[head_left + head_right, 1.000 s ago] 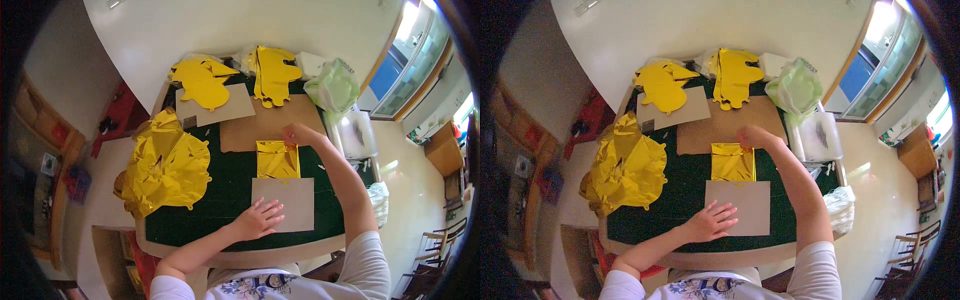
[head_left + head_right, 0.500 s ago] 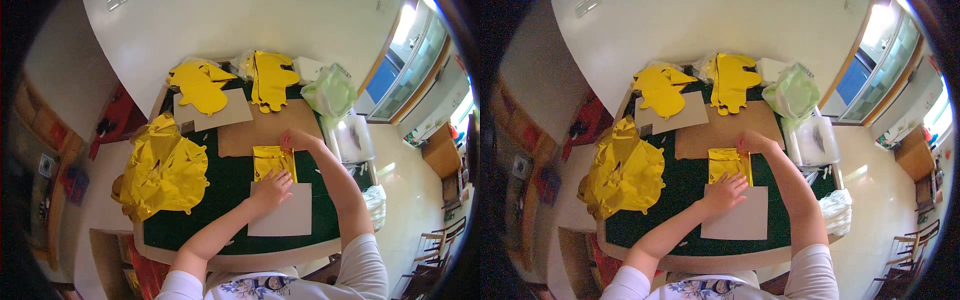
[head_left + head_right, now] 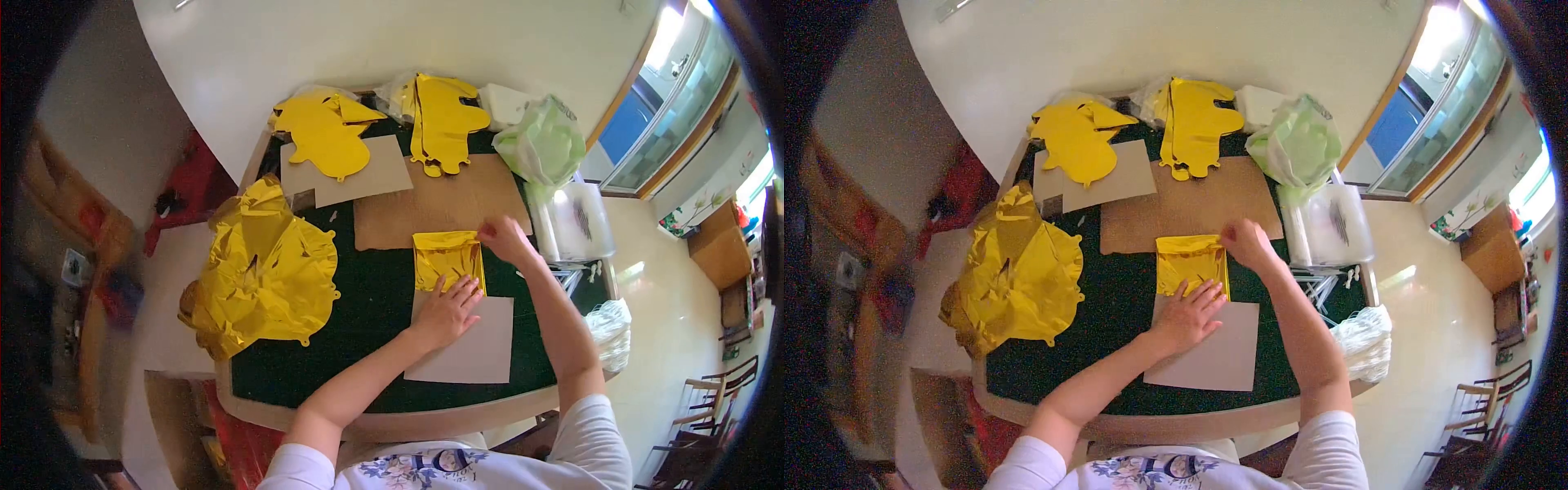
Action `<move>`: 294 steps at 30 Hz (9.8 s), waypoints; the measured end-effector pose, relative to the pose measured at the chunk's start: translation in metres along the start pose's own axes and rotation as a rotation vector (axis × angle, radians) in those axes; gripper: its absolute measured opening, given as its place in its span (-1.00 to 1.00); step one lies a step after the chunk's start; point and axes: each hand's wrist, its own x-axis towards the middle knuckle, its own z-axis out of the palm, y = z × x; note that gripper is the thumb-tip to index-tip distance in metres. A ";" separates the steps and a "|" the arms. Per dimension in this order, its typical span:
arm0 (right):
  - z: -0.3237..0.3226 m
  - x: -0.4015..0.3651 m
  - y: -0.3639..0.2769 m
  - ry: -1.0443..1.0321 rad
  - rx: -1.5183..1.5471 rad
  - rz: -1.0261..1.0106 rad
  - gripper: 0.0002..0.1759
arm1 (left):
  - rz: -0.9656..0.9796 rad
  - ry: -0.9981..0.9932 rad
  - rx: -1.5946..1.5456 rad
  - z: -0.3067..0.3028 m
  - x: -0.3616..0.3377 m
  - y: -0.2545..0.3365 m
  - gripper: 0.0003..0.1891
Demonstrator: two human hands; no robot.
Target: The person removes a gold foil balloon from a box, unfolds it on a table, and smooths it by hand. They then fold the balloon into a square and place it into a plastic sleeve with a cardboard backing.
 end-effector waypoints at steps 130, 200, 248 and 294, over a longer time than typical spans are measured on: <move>0.055 0.061 -0.065 -0.708 0.448 0.009 -0.80 | -0.014 0.125 -0.044 0.006 -0.004 0.003 -0.47; -0.021 0.026 -0.043 -0.222 -0.008 -0.269 -0.91 | -0.039 0.172 0.014 -0.012 -0.074 0.031 -0.41; -0.011 -0.208 -0.090 0.323 -0.271 -0.474 -0.92 | -0.113 0.215 0.006 -0.018 -0.094 0.046 -0.45; 0.057 -0.125 -0.056 -0.011 -0.138 -0.283 -0.53 | -0.156 0.104 -0.143 -0.028 -0.101 0.044 -0.50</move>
